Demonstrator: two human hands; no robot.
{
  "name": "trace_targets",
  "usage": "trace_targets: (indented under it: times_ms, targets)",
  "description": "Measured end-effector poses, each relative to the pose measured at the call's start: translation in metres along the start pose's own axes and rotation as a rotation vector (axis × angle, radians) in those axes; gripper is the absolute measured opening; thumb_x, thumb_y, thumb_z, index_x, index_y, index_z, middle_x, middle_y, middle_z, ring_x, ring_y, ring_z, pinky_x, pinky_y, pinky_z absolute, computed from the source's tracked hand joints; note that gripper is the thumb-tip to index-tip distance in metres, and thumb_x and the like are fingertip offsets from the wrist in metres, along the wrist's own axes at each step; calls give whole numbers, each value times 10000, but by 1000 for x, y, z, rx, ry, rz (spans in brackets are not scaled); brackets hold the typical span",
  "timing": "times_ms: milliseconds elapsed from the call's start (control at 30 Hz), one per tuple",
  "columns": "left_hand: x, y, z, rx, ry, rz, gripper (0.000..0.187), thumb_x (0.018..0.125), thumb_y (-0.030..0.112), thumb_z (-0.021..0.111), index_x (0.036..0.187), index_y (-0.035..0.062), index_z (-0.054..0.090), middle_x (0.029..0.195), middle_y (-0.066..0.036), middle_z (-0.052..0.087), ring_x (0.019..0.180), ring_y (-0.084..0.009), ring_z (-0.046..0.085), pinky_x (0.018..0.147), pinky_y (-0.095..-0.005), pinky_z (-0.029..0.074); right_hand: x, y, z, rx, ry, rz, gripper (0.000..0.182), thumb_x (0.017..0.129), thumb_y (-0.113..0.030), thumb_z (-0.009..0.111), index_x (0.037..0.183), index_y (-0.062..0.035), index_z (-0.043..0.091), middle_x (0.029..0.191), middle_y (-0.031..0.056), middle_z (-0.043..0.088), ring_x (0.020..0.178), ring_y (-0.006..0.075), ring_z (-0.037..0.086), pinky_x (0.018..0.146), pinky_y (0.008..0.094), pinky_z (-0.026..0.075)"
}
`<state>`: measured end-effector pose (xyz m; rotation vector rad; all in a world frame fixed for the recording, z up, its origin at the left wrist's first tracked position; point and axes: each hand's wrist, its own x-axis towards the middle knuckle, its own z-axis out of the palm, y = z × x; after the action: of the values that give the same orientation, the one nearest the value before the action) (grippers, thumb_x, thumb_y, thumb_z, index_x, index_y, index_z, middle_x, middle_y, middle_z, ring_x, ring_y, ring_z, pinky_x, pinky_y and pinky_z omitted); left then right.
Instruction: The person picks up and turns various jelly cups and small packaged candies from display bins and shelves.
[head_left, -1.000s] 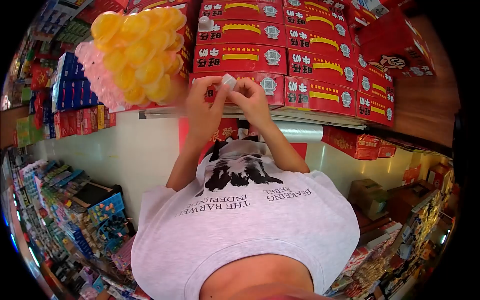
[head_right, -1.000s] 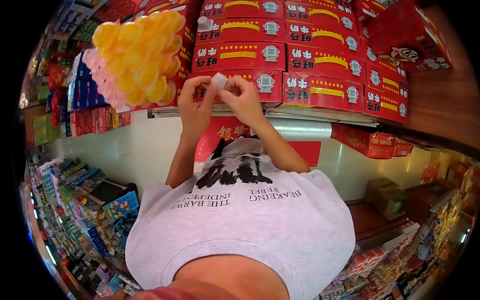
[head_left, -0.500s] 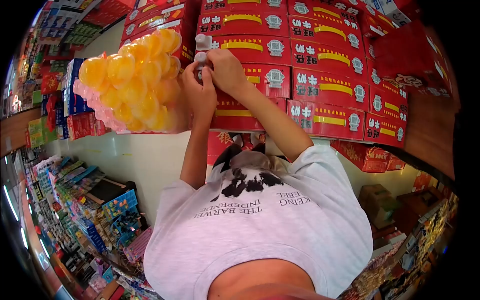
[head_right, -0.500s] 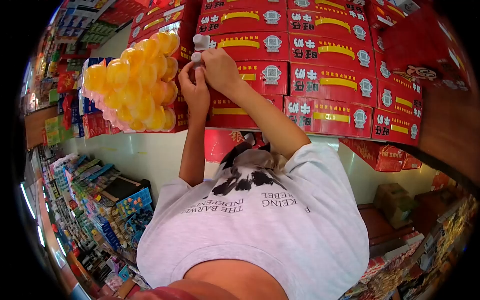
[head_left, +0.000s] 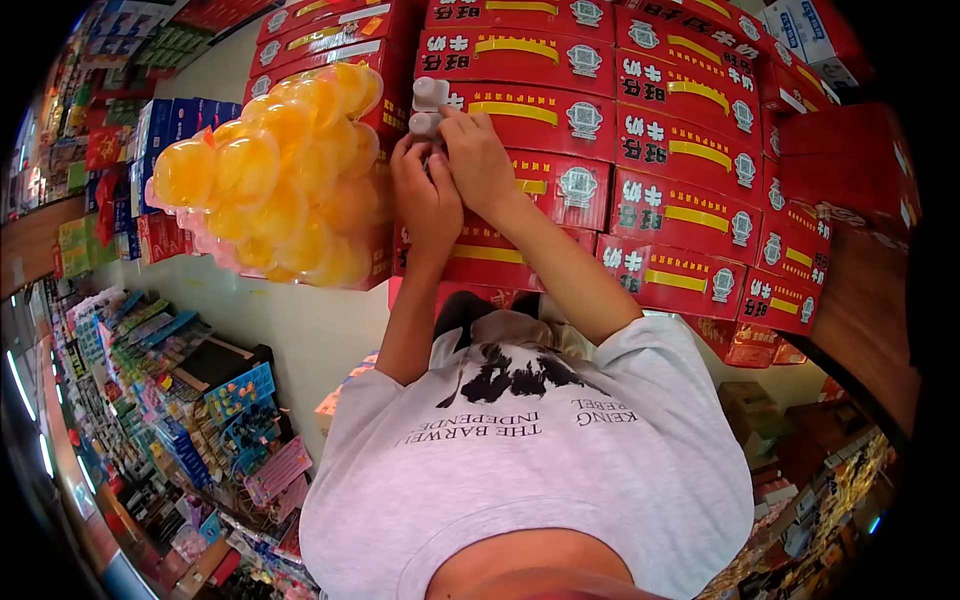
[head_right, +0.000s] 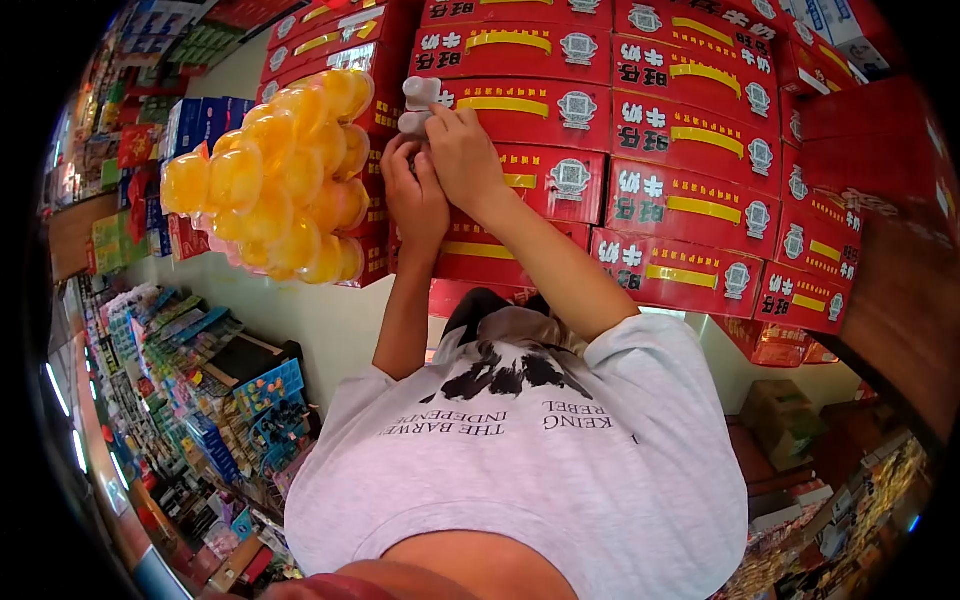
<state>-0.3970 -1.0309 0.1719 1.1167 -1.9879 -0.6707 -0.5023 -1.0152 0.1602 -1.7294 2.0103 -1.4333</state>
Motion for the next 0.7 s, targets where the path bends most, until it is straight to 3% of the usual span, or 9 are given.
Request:
trace_targets:
  times_ms: [233,333,500,633,700]
  targets:
    - [2,0,0,-6,-18,19,292,985,183,475,1159,-45,527,1342,-289,484,1183,-449,511,1000,-475,406,4,-1,-3,-70,18,-32,221,789,-59,613,990,30,587,1184,201,610,1028,365,556,905,406,493]
    - [0,-4,2,27,-14,18,319,1010,211,443,1184,-39,537,1362,-251,493,1209,-406,515,1002,-438,422,1,1,0,-70,21,-48,220,789,-58,604,991,28,587,1179,204,610,1030,373,554,901,412,490]
    - [-6,-6,-1,48,-34,76,341,989,202,477,1227,-41,508,1427,-349,383,1280,-488,426,1071,-489,342,1,6,1,-94,-4,-83,206,794,-96,640,958,18,594,1172,202,612,1035,398,550,925,433,464]
    - [-58,17,-33,-111,-92,74,398,968,210,543,1269,-43,481,1515,-355,224,1380,-490,303,1124,-486,287,1,6,5,-73,114,-145,219,823,-164,686,896,26,607,1108,218,631,986,404,574,889,452,469]
    - [-106,23,-58,-140,-107,101,379,978,213,535,1265,-31,499,1519,-334,249,1389,-463,316,1122,-469,296,-10,-11,-9,-61,101,-134,218,825,-168,684,901,25,614,1089,218,637,963,402,581,875,453,474]
